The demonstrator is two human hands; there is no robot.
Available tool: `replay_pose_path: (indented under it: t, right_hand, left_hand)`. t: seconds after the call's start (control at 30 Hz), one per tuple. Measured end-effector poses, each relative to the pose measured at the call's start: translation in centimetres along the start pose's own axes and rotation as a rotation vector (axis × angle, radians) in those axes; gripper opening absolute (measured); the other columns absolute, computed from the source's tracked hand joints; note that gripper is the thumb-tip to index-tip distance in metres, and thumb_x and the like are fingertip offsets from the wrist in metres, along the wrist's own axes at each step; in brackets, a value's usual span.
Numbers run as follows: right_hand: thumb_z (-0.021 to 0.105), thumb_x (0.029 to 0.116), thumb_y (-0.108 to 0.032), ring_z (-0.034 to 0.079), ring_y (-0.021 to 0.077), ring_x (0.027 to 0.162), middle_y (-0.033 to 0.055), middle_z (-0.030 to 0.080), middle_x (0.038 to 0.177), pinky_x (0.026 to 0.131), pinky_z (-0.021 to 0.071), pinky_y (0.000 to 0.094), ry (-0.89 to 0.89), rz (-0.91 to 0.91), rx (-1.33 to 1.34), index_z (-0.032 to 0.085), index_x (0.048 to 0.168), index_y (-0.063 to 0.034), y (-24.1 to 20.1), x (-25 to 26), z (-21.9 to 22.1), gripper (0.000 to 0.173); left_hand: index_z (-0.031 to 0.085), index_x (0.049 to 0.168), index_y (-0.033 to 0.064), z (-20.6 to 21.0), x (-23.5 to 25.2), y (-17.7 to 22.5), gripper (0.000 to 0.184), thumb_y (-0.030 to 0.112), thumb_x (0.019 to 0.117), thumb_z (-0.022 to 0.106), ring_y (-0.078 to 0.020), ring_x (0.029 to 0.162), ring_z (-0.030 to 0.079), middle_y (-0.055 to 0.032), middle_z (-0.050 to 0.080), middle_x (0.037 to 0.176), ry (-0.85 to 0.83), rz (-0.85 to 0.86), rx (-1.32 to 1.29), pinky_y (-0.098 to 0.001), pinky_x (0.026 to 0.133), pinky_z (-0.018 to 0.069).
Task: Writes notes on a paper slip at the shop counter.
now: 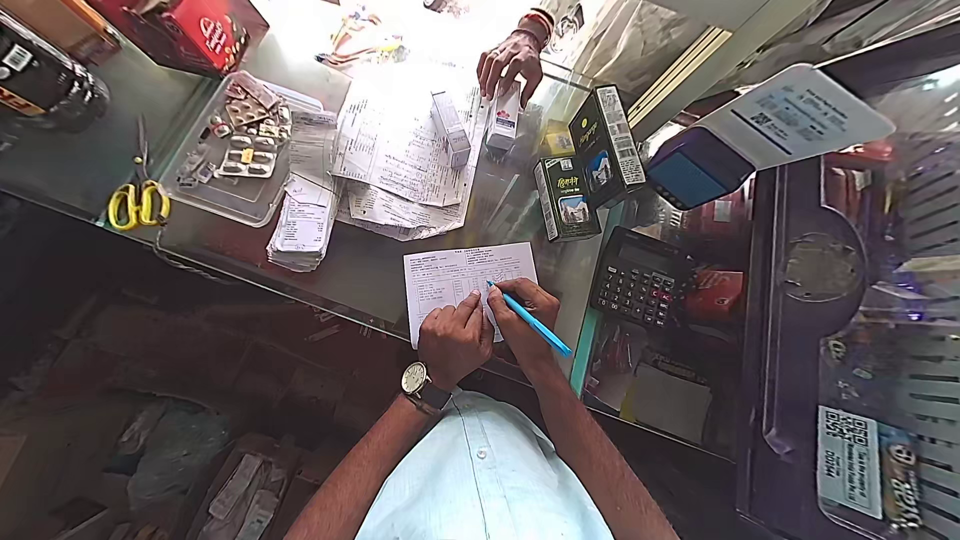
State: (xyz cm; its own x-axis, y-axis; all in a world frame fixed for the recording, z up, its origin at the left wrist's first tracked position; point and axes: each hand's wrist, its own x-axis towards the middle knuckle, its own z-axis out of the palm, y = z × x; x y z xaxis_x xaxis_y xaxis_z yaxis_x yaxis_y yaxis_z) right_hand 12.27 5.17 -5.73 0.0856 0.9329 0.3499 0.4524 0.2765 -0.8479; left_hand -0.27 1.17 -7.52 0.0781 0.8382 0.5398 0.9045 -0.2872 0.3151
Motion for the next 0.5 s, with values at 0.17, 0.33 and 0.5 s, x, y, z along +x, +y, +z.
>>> replay_pose_path:
  t: [0.17, 0.33, 0.5]
  right_hand:
    - [0.069, 0.0834, -0.008, 0.064, 0.0014, 0.066, 0.0032, 0.071, 0.075, 0.06, 0.0532, 0.0163, 0.0, 0.013, -0.027, 0.075, 0.082, -0.0025, -0.08, -0.04, -0.1, 0.009]
    - [0.069, 0.0836, -0.008, 0.064, 0.0016, 0.067, 0.0035, 0.071, 0.076, 0.061, 0.0535, 0.0163, -0.002, 0.014, -0.029, 0.076, 0.082, -0.0025, -0.05, -0.01, -0.11, 0.009]
    - [0.07, 0.0833, -0.008, 0.064, 0.0015, 0.066, 0.0035, 0.071, 0.076, 0.06, 0.0534, 0.0158, 0.003, 0.017, -0.017, 0.075, 0.082, -0.0023, -0.07, -0.05, -0.12, 0.008]
  left_hand:
    - [0.082, 0.092, 0.0106, 0.14, -0.02, -0.06, 0.031, 0.025, 0.0938, 0.054, -0.017, 0.06, 0.065, -0.0029, 0.079, 0.109, 0.019, 0.004, -0.007, -0.0335, 0.053, 0.0476]
    - [0.082, 0.092, 0.0107, 0.13, -0.05, -0.03, 0.031, 0.025, 0.094, 0.054, -0.0171, 0.06, 0.065, -0.0025, 0.079, 0.109, 0.014, 0.002, -0.008, -0.0336, 0.053, 0.0475]
    - [0.082, 0.093, 0.0105, 0.11, -0.04, -0.03, 0.031, 0.024, 0.0943, 0.054, -0.0169, 0.061, 0.065, -0.0026, 0.079, 0.11, 0.009, 0.003, -0.005, -0.0332, 0.054, 0.0479]
